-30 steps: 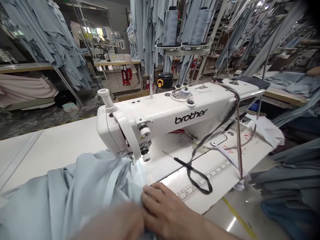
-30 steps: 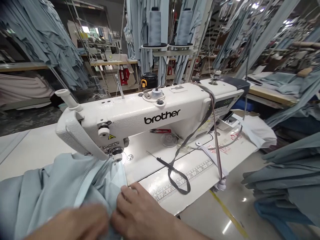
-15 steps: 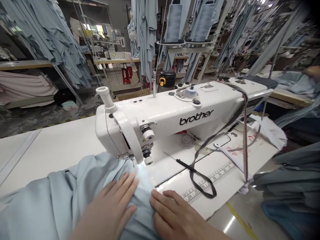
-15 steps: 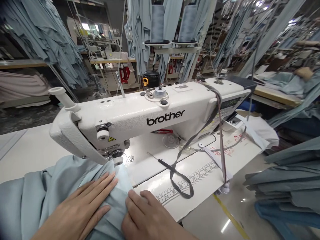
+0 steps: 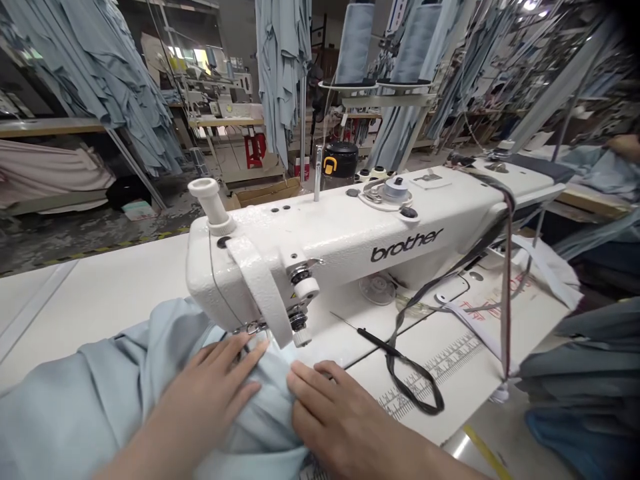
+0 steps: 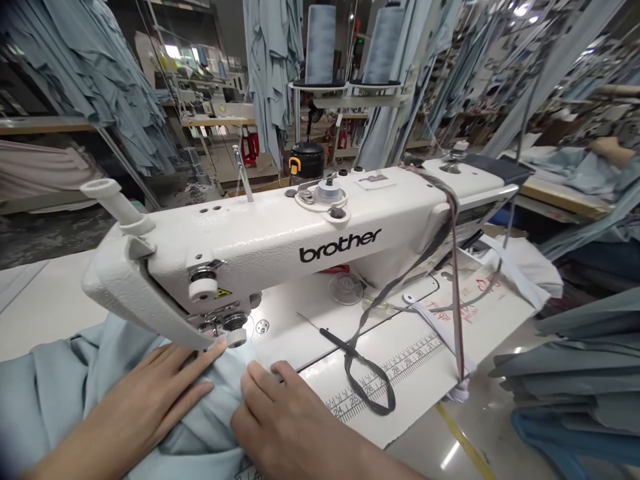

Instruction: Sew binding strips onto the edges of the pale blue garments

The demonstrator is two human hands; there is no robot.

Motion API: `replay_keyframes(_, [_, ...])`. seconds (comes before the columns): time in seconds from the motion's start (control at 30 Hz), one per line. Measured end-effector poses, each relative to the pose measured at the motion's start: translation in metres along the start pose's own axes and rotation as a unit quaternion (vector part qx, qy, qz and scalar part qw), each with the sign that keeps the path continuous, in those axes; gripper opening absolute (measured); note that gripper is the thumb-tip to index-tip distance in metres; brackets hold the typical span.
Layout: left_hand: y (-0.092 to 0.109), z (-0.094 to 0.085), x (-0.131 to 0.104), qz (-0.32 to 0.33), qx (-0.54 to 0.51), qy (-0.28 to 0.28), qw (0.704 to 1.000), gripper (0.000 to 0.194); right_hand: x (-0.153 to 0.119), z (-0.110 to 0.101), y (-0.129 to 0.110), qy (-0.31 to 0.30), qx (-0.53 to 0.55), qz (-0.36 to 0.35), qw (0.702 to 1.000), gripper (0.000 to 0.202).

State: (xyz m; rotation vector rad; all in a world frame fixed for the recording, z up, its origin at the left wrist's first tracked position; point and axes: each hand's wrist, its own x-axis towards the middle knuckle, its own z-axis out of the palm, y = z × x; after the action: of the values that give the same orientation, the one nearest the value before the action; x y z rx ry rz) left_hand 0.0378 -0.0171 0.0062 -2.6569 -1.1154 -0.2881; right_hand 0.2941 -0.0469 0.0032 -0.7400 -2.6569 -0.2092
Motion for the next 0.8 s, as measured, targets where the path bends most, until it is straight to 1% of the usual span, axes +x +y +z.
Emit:
replay_keyframes(0.07, [0.008, 0.001, -0.002, 0.002, -0.013, 0.02, 1.0, 0.038, 0.002, -0.001, 0.0, -0.024, 0.02, -0.006, 0.999, 0.026])
replay_keyframes(0.1, [0.014, 0.002, -0.003, 0.004, -0.018, 0.027, 0.999, 0.039, 0.001, -0.001, 0.0, -0.027, 0.027, -0.01, 0.999, 0.026])
replay_keyframes(0.2, [0.032, 0.001, -0.008, 0.008, 0.004, 0.051, 0.999, 0.041, -0.005, 0.002, -0.003, -0.002, 0.021, -0.014, 1.0, 0.027])
replay_keyframes(0.3, [0.038, 0.0, -0.011, 0.021, 0.05, 0.053, 0.997, 0.044, -0.009, 0.003, -0.006, 0.009, 0.012, -0.004, 1.0, 0.027])
replay_keyframes(0.4, [0.032, 0.0, -0.011, 0.024, 0.059, 0.044, 0.997, 0.044, -0.006, 0.001, -0.004, -0.003, 0.037, 0.007, 0.999, 0.027])
replay_keyframes(0.57, [0.015, 0.006, -0.01, 0.001, 0.002, 0.04, 0.999, 0.048, 0.006, 0.002, 0.004, -0.048, 0.081, 0.022, 0.995, 0.014])
replay_keyframes(0.7, [0.005, 0.011, -0.007, 0.0, 0.008, 0.035, 0.999, 0.043, 0.016, 0.006, 0.009, -0.072, 0.097, 0.03, 0.992, 0.013])
replay_keyframes(0.73, [0.004, 0.011, -0.006, 0.002, 0.014, 0.048, 0.999, 0.041, 0.018, 0.005, 0.01, -0.079, 0.099, 0.032, 0.991, 0.014])
replay_keyframes(0.8, [0.004, 0.006, -0.003, 0.016, 0.0, 0.102, 0.995, 0.038, 0.022, 0.004, 0.015, -0.097, 0.107, 0.036, 0.989, 0.015])
